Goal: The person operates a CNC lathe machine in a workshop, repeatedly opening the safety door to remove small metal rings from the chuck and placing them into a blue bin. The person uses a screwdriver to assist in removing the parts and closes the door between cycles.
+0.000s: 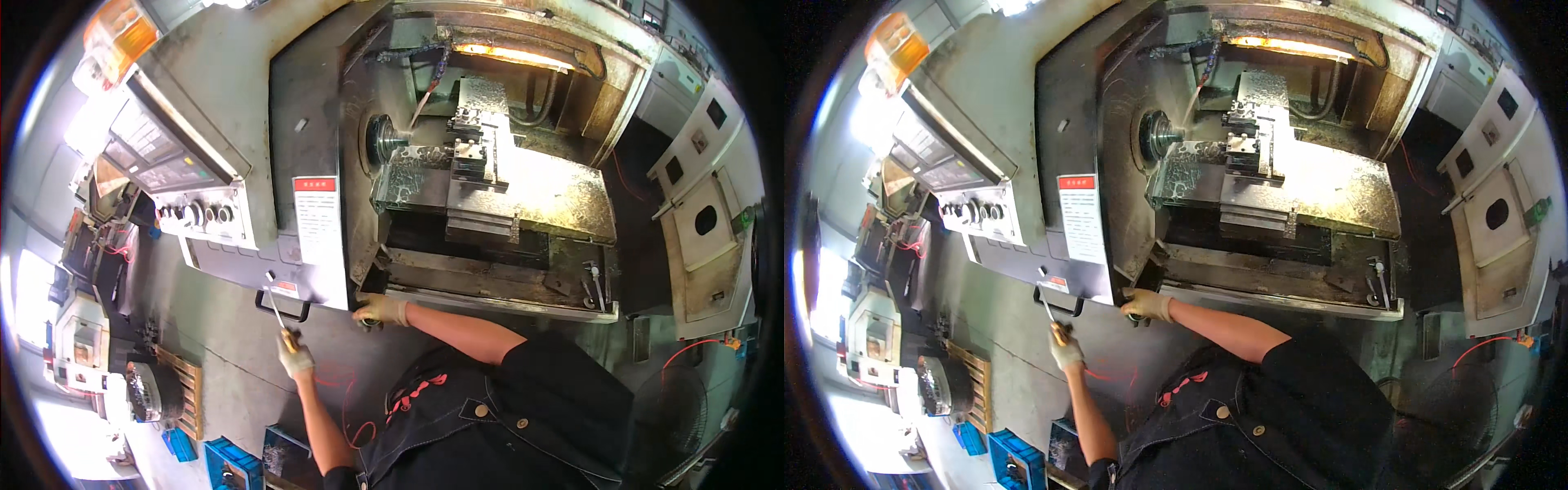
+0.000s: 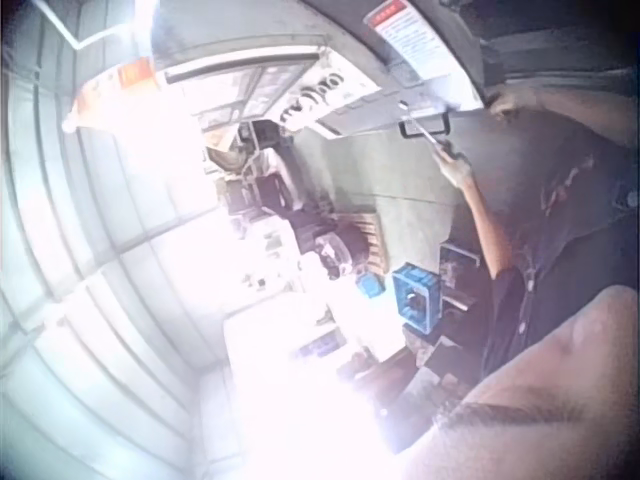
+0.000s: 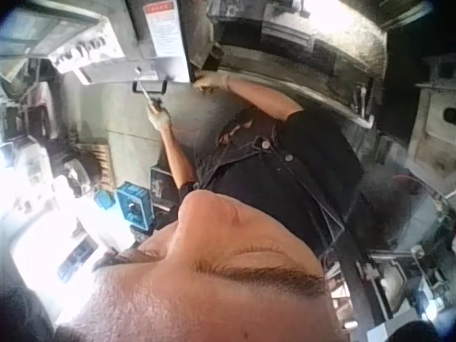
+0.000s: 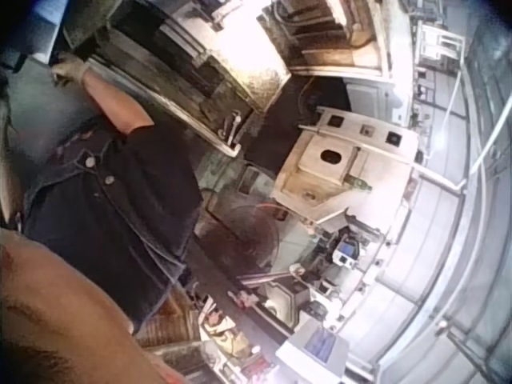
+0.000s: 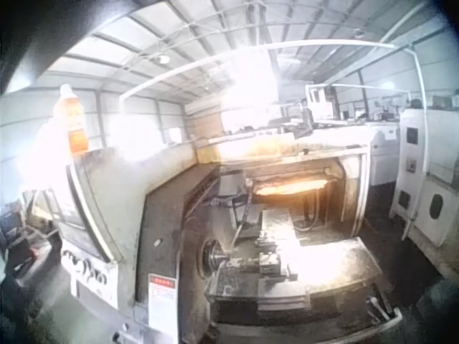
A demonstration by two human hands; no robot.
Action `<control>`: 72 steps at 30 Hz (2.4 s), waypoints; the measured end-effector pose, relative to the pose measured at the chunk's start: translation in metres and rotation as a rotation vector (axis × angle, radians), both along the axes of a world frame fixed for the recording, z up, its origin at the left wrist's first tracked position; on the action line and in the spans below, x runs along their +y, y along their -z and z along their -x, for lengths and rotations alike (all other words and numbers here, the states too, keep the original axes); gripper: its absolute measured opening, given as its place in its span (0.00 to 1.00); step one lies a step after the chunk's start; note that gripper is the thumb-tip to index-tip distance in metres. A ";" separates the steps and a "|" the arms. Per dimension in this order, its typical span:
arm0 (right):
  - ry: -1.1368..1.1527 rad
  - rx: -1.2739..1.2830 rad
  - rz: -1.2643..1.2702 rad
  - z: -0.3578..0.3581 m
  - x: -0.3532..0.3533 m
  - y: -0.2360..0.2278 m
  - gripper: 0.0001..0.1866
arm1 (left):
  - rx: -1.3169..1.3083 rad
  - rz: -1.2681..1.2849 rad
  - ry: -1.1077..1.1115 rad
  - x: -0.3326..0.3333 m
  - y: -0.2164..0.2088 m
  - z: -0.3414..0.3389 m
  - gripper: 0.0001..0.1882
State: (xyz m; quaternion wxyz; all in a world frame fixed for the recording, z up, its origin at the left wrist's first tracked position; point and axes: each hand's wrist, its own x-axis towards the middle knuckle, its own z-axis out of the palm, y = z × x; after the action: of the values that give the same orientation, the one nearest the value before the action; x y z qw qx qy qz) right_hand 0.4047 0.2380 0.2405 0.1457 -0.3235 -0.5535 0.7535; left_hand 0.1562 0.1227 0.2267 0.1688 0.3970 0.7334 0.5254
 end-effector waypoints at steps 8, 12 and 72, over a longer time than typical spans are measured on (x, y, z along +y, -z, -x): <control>0.020 -0.076 -0.098 -0.097 -0.050 -0.019 0.19 | -0.298 0.699 -0.184 -0.257 0.213 -0.038 0.25; 0.185 -0.237 -0.029 -0.159 -0.093 -0.014 0.17 | -0.182 1.004 -0.250 -0.388 0.309 -0.050 0.19; -1.767 -0.059 -0.477 0.526 -0.560 0.132 0.33 | -1.189 0.181 -2.287 -0.368 0.145 -0.198 0.22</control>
State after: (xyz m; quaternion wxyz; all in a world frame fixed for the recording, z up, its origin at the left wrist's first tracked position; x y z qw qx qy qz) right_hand -0.1215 -0.3217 0.1083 -0.4351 0.2373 -0.7442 0.4478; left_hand 0.3546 -0.2453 0.0816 -0.0495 -0.7587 0.5001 0.4145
